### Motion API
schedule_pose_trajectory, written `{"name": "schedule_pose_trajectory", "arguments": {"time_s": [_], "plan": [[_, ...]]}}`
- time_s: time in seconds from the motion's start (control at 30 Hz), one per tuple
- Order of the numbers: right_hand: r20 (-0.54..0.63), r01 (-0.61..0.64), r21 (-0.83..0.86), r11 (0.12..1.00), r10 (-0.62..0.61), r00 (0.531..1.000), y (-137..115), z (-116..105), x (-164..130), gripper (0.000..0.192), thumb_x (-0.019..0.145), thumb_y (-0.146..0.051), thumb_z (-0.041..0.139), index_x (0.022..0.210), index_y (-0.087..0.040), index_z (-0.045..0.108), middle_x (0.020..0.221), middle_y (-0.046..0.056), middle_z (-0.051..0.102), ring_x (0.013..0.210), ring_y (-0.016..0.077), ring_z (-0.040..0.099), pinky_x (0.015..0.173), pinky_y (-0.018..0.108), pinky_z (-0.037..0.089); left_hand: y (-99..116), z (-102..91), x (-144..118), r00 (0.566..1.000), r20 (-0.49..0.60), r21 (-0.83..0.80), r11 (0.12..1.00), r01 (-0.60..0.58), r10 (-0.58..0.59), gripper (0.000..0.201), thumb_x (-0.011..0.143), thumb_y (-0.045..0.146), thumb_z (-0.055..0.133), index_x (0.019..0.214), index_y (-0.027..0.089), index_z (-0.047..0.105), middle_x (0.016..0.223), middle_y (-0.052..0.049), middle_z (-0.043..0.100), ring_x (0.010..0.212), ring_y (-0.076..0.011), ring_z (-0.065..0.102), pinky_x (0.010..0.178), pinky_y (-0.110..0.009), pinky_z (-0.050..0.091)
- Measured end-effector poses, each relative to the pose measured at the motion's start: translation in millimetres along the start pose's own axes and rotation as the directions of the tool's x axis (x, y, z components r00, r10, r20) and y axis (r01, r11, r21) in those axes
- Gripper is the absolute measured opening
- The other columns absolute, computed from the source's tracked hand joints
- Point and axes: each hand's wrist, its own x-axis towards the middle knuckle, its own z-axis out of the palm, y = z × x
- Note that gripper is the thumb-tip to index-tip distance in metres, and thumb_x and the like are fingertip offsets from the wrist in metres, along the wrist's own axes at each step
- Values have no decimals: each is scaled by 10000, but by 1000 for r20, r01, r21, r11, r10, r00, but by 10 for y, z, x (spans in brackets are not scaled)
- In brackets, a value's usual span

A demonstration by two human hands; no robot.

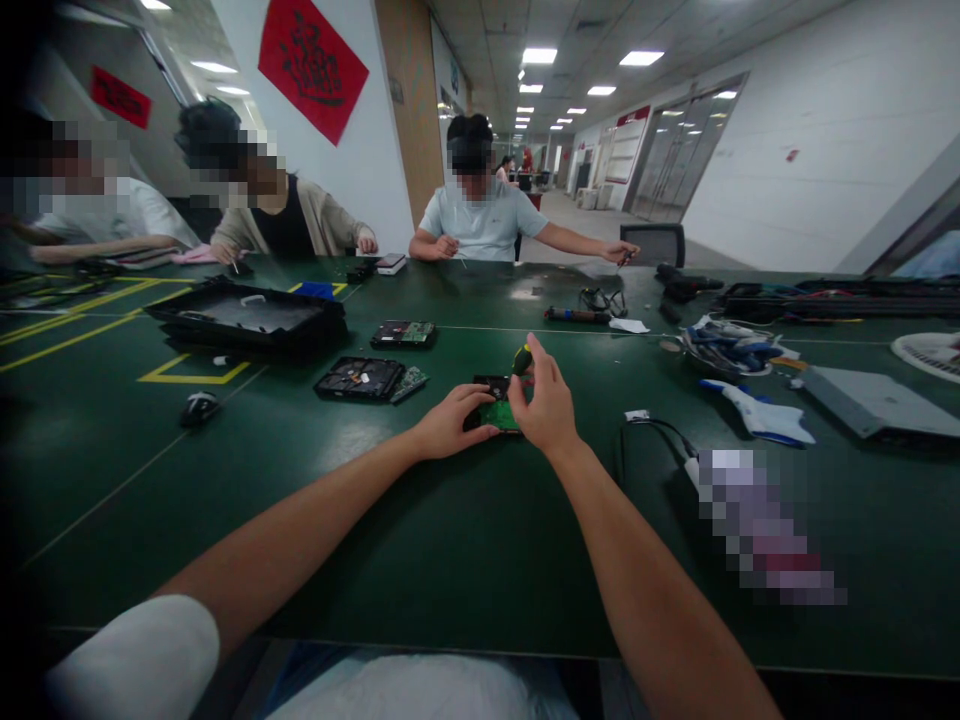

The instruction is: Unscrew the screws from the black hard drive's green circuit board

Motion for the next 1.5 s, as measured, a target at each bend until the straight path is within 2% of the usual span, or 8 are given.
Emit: {"name": "schedule_pose_trajectory", "arguments": {"time_s": [0.23, 0.43, 0.63, 0.8, 1.0, 1.17, 1.37, 1.5], "plan": [[-22, 2, -15, 1000, -2, 1000, 4, -9, 10, 630, 951, -356, 620, 1529, -254, 392, 1290, 140, 615, 886, 235, 703, 784, 449, 663, 5, -6, -10, 1000, 4, 22, 1000, 5, -6, 626, 887, 608, 667, 1365, 209, 595, 1444, -154, 557, 1383, -336, 493, 1150, -530, 463], [-21, 32, 5, 999, -32, 999, -3, -15, 14, 635, 973, -296, 567, 1568, -262, 346, 1368, 144, 591, 955, 240, 708, 870, 453, 650, 10, -13, -5, 1000, 4, 18, 1000, -3, 3, 627, 888, 603, 668, 1356, 192, 599, 1432, -165, 563, 1386, -333, 491, 1168, -520, 448], [-8, 9, -8, 1000, -9, 1000, -23, -30, 15, 615, 970, -351, 592, 1546, -292, 383, 1227, 115, 610, 913, 243, 686, 828, 473, 654, 15, -26, -7, 1000, 1, 8, 1000, -8, 8, 611, 886, 599, 674, 1355, 214, 600, 1433, -152, 561, 1383, -334, 497, 1168, -533, 447], [-3, 37, 14, 999, -37, 999, -22, -19, 11, 633, 972, -275, 558, 1567, -262, 341, 1333, 138, 582, 980, 243, 689, 876, 458, 650, 7, -17, -7, 1000, -3, 12, 1000, -9, 9, 612, 887, 592, 677, 1352, 201, 601, 1430, -158, 564, 1387, -328, 492, 1168, -519, 450], [-23, 11, -32, 999, -11, 1000, -26, -21, 18, 612, 953, -352, 606, 1521, -264, 395, 1265, 131, 596, 866, 228, 680, 773, 449, 661, -8, -9, -8, 1000, 5, 2, 1000, -4, 4, 615, 886, 594, 677, 1369, 222, 597, 1435, -151, 563, 1387, -335, 491, 1164, -537, 448], [-22, 16, -4, 1000, -16, 1000, -2, -2, 8, 644, 957, -310, 574, 1557, -255, 346, 1347, 152, 580, 944, 251, 692, 840, 468, 656, -4, -13, -10, 1000, -2, 1, 1000, -12, 12, 608, 887, 596, 675, 1361, 222, 602, 1432, -150, 565, 1393, -334, 488, 1171, -532, 444], [-27, 10, -2, 1000, -10, 1000, -13, -16, 16, 618, 959, -344, 614, 1530, -256, 392, 1275, 138, 588, 869, 224, 684, 792, 449, 663, -8, -1, -11, 1000, -6, 16, 1000, -4, 4, 621, 886, 601, 673, 1365, 213, 597, 1436, -150, 563, 1383, -334, 495, 1160, -525, 457], [-27, 38, 5, 999, -38, 999, -23, -10, 12, 627, 969, -287, 581, 1555, -268, 358, 1323, 136, 592, 932, 234, 694, 861, 460, 652, 1, 0, -5, 1000, -3, 19, 1000, -5, 5, 611, 886, 594, 677, 1356, 210, 601, 1433, -152, 563, 1384, -334, 495, 1168, -525, 449]]}}
